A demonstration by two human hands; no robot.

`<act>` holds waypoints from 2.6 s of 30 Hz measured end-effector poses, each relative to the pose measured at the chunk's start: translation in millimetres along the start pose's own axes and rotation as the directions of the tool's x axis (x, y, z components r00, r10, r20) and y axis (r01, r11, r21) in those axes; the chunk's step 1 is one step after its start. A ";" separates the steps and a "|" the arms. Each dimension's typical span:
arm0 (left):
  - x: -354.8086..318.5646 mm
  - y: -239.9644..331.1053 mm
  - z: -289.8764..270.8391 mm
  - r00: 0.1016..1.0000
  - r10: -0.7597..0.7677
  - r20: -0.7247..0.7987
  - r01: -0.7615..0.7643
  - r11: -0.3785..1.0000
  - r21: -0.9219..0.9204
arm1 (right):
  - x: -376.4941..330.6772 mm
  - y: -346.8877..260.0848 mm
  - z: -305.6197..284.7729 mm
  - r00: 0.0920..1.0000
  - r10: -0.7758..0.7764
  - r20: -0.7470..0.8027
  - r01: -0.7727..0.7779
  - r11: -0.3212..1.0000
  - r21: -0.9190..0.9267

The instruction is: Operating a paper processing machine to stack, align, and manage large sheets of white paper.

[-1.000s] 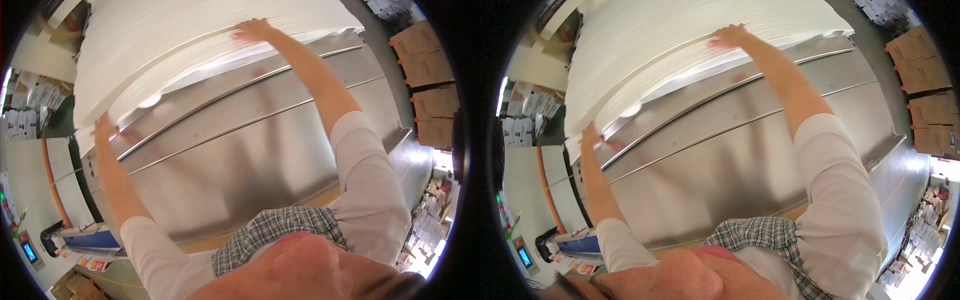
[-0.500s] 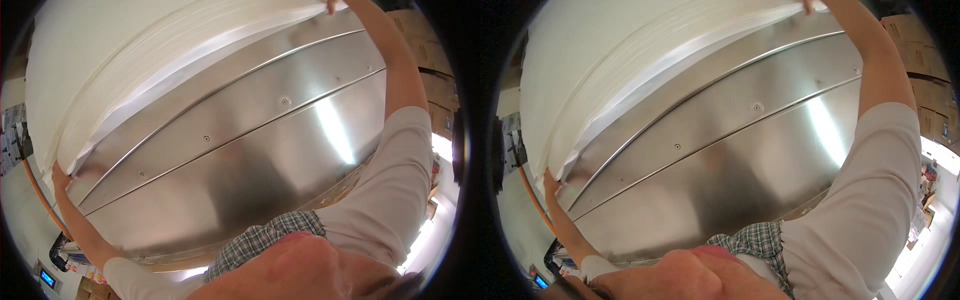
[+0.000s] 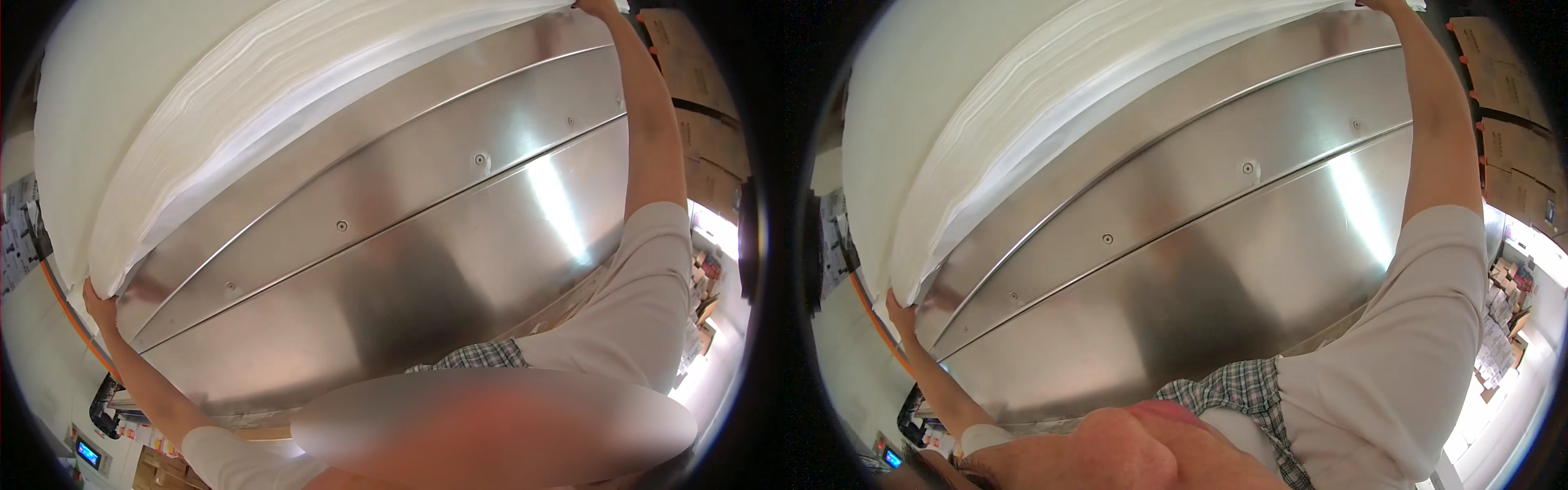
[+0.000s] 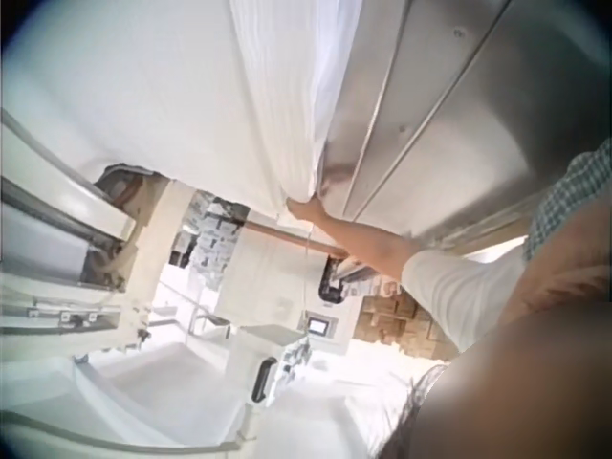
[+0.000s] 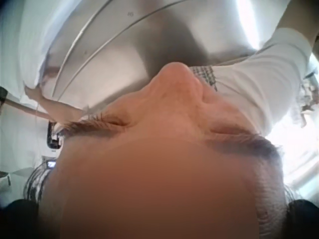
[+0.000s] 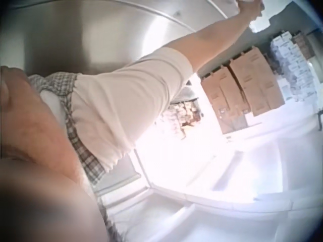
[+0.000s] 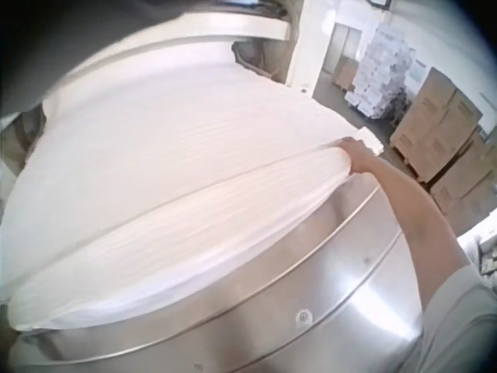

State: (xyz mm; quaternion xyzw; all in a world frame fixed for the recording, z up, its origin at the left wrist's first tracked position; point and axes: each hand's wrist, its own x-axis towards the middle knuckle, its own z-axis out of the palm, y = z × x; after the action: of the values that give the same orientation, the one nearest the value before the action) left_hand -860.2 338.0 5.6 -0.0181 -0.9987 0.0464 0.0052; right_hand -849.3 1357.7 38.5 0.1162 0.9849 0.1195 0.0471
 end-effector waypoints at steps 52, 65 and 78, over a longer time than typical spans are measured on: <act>-276.9 -13.3 -49.1 0.505 -0.175 0.845 0.072 0.984 0.162 | -329.0 88.0 97.7 0.748 -0.100 0.657 0.088 0.995 0.050; -263.9 36.0 -29.1 0.927 -0.144 0.346 0.113 0.988 0.109 | -259.9 95.5 122.8 0.703 -0.161 0.693 0.102 0.987 0.126; -377.4 319.4 -79.6 0.838 0.464 -0.287 -0.537 0.608 -0.585 | -300.8 -296.6 -61.4 0.556 -0.804 0.212 0.008 0.260 0.965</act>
State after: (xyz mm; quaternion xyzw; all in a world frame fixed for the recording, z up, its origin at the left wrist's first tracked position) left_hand -470.8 649.4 51.9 -0.2998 -0.9045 -0.3009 0.0383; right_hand -629.9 991.5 44.4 -0.1341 0.7708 -0.4997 0.3718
